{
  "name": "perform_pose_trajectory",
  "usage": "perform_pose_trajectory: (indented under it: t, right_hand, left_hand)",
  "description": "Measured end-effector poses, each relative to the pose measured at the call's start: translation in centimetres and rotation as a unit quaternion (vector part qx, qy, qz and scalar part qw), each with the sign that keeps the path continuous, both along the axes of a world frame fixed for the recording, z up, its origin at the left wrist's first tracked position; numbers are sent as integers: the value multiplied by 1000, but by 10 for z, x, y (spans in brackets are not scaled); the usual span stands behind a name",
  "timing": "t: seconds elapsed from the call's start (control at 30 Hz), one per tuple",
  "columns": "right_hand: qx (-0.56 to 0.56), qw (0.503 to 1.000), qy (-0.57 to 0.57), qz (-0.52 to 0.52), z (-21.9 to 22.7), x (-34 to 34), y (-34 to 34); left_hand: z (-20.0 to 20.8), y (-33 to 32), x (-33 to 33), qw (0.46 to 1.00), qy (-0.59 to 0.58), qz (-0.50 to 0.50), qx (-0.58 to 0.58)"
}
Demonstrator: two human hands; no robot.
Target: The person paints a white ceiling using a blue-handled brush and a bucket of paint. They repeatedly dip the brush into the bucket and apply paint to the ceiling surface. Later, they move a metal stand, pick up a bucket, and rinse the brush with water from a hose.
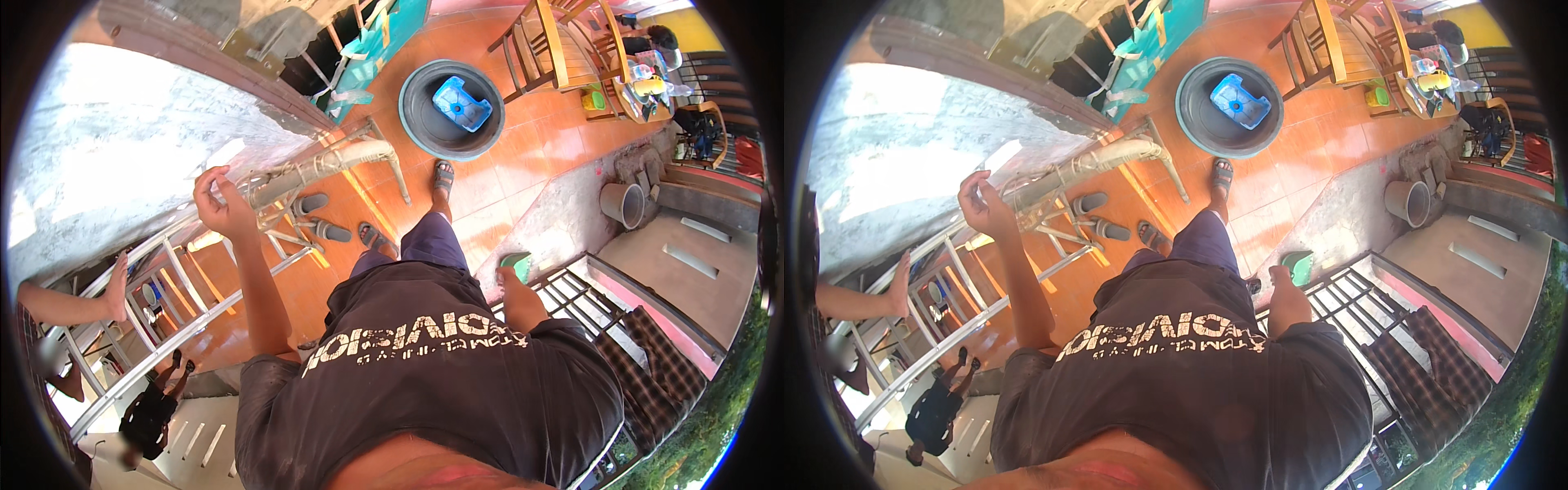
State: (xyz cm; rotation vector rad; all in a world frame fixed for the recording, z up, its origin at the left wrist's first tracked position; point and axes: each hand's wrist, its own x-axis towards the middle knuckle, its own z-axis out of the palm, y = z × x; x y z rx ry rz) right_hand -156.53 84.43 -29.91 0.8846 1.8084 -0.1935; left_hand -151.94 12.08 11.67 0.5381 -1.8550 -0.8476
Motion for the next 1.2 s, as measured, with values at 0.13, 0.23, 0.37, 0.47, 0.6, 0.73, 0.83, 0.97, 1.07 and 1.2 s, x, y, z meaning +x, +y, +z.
perform_pose_trajectory:
  t: [0.13,0.23,0.37,0.47,0.6,0.73,0.83,0.97,1.07,1.2]
  right_hand:
    - [-86,976,89,-177,-37,-29,6]
    - [-210,955,187,-92,-68,-105,-47]
    - [-308,905,268,-116,-132,-254,-107]
    - [-272,914,268,-137,-205,-347,-116]
    - [-137,957,206,-154,-315,-434,-109]
    - [-217,867,212,-396,-396,-455,-145]
    - [-201,882,181,-386,-407,-445,-153]
    - [-208,857,160,-444,-381,-430,-163]
    - [-185,818,289,-462,-353,-425,-194]
    - [-156,794,367,-458,-298,-415,-224]
  left_hand:
    - [8,68,-119,941,-313,-96,-82]
    - [-18,93,-172,850,-522,-74,-2]
    - [-27,79,-165,812,-567,20,140]
    - [-31,78,-141,869,-473,111,92]
    - [-26,73,-133,850,-518,77,59]
    - [-23,73,-143,828,-546,90,90]
    - [-24,75,-148,817,-565,85,78]
    - [-23,76,-149,813,-576,70,50]
    - [-24,74,-147,818,-564,92,67]
    - [-26,75,-142,845,-527,67,57]
